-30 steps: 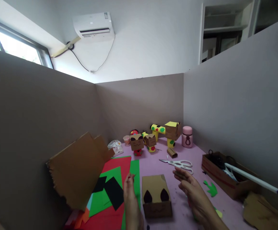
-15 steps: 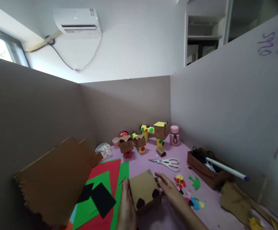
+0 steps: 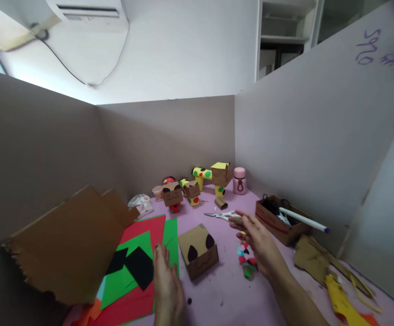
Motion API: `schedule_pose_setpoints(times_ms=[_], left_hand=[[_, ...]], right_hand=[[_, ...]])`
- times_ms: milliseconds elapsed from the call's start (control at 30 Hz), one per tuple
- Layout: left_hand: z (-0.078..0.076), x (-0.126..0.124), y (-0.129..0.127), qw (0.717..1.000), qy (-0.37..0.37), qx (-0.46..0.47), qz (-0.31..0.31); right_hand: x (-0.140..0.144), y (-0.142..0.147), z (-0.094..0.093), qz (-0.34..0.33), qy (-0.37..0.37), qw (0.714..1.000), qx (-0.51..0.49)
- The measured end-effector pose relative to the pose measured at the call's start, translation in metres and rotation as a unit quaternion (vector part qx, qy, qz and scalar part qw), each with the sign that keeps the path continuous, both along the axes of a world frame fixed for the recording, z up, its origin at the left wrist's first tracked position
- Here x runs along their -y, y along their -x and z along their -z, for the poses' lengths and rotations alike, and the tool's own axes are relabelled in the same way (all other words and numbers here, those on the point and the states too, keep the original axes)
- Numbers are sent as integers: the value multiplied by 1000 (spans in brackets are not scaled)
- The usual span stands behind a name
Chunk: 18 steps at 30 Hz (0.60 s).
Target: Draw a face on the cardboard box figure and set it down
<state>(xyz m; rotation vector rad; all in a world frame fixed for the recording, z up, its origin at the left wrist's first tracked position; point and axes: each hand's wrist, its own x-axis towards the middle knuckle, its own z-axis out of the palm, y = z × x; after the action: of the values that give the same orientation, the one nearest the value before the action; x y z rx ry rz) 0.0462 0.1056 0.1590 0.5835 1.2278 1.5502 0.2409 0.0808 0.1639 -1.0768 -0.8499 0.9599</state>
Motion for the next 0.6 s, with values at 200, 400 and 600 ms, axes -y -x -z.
schedule_pose_setpoints(times_ms=[200,400,600], left_hand=[[-15,19,-12,980,-164,-66,-85],[-18,59,-15,952,-256,-160,51],[29,116,4,703,-160,-504,475]], right_hand=[[56,-35,-27,0,-23,991,132],[101,-42,6,-118,61,935,328],[140,-41,63,-188,138,841,488]])
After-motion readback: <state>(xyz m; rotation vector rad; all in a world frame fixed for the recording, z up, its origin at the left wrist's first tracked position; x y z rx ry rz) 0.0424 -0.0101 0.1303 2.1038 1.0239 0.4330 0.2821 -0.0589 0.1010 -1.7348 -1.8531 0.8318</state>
